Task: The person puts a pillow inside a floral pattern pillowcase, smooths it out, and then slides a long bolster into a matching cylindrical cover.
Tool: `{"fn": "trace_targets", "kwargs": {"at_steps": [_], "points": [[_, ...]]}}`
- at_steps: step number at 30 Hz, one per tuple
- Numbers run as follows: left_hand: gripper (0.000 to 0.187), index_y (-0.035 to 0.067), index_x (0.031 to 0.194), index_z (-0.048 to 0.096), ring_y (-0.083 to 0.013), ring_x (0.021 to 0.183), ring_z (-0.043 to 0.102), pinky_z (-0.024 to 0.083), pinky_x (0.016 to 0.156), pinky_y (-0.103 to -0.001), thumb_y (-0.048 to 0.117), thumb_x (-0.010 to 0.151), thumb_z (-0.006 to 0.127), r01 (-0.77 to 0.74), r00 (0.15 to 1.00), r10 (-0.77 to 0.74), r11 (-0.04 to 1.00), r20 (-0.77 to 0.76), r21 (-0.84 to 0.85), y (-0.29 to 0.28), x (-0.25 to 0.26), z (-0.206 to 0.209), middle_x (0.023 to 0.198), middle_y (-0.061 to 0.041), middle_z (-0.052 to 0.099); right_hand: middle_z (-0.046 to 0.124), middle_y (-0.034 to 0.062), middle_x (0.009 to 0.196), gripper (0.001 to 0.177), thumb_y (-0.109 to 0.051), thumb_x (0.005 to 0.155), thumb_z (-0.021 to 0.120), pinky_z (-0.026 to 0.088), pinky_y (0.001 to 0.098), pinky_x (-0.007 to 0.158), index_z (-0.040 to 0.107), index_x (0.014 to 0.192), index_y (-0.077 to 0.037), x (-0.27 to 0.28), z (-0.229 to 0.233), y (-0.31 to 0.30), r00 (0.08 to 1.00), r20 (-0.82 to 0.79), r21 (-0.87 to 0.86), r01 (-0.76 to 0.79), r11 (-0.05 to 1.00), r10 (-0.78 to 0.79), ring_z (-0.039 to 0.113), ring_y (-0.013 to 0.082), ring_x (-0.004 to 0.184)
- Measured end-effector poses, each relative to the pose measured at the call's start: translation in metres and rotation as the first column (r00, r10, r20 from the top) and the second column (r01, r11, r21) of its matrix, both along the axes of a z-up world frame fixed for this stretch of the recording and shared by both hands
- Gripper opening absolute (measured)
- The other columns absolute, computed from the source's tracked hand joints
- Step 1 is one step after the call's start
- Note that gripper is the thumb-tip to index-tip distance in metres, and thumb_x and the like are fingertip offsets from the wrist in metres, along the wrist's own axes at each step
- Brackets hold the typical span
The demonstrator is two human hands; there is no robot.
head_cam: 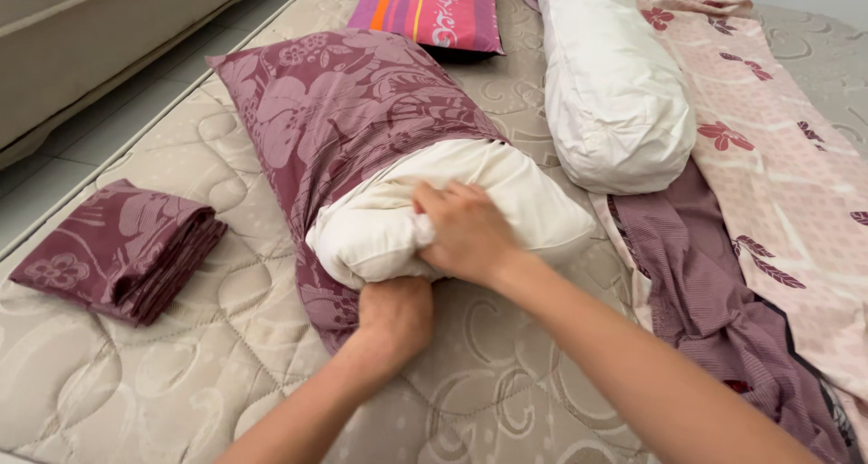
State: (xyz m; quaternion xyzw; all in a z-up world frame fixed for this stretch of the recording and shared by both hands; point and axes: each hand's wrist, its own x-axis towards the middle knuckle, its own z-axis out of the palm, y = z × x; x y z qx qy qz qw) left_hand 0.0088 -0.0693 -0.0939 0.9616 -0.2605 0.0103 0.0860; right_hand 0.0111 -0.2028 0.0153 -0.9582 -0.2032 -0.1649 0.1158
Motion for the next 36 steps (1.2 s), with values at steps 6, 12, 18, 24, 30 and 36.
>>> {"fn": "trace_targets", "kwargs": {"at_steps": [6, 12, 18, 24, 30, 36], "points": [[0.030, 0.009, 0.109, 0.074, -0.0361, 0.101, 0.070, 0.056, 0.083, -0.050, 0.026, 0.089, 0.059, 0.104, 0.994, -0.098, 0.988, 0.058, -0.111, 0.032, 0.002, 0.007, 0.112, -0.016, 0.072, 0.036, 0.0248, 0.161, 0.125, -0.062, 0.054, 0.088, 0.027, 0.0603, 0.113, 0.035, 0.161, -0.028, -0.056, 0.006, -0.100, 0.991, 0.106, -0.450, -0.023, 0.893, 0.078, 0.032, 0.0452, 0.145], [0.045, 0.023, 0.133, 0.067, -0.0362, 0.126, 0.055, 0.042, 0.103, -0.051, 0.038, 0.091, 0.059, 0.149, 0.983, -0.159, 0.983, -0.088, -0.111, 0.024, 0.004, 0.012, 0.135, -0.012, 0.061, 0.052, 0.0252, 0.142, 0.087, -0.020, 0.070, 0.079, 0.044, 0.0464, 0.109, 0.043, 0.146, 0.000, -0.043, -0.040, -0.154, 0.989, -0.031, 0.060, 0.143, 0.988, -0.142, 0.052, 0.0412, 0.131], [0.066, 0.009, 0.142, 0.049, -0.0348, 0.135, 0.049, 0.039, 0.110, -0.045, 0.038, 0.086, 0.067, 0.159, 0.917, -0.246, 0.948, -0.314, -0.277, -0.010, -0.001, 0.023, 0.142, -0.020, 0.054, 0.070, 0.0251, 0.107, 0.060, -0.013, 0.071, 0.073, 0.055, 0.0498, 0.083, 0.059, 0.128, 0.002, 0.003, -0.035, -0.086, 0.998, 0.013, 0.097, 0.063, 0.993, -0.065, 0.068, 0.0443, 0.098], [0.054, 0.005, 0.124, 0.060, -0.0351, 0.113, 0.064, 0.051, 0.094, -0.046, 0.023, 0.074, 0.071, 0.257, 0.899, -0.378, 0.865, -0.223, -0.432, -0.029, -0.023, 0.070, 0.121, -0.019, 0.067, 0.073, 0.0246, 0.095, 0.030, -0.009, 0.072, 0.070, 0.054, 0.0517, 0.084, 0.073, 0.101, -0.003, 0.025, -0.022, -0.054, 0.997, -0.071, 0.131, 0.028, 0.991, -0.018, 0.070, 0.0429, 0.096], [0.029, -0.005, 0.098, 0.064, -0.0431, 0.082, 0.071, 0.056, 0.074, -0.053, 0.013, 0.076, 0.067, 0.428, 0.880, -0.475, 0.778, 0.013, -0.459, -0.044, -0.032, 0.066, 0.088, -0.024, 0.072, 0.072, 0.0275, 0.103, 0.032, -0.011, 0.070, 0.073, 0.056, 0.0469, 0.083, 0.073, 0.099, 0.003, 0.040, -0.038, -0.045, 0.934, -0.352, 0.147, -0.009, 0.989, 0.060, 0.069, 0.0409, 0.104], [0.024, -0.008, 0.097, 0.061, -0.0415, 0.074, 0.072, 0.059, 0.064, -0.051, 0.012, 0.083, 0.064, 0.259, 0.949, -0.307, 0.886, -0.067, -0.385, -0.017, -0.049, 0.080, 0.081, -0.026, 0.071, 0.074, 0.0259, 0.110, 0.044, -0.020, 0.069, 0.074, 0.058, 0.0430, 0.086, 0.073, 0.108, 0.002, 0.038, -0.027, -0.054, 0.775, -0.631, -0.086, -0.008, 0.996, -0.048, 0.074, 0.0352, 0.104]]}}
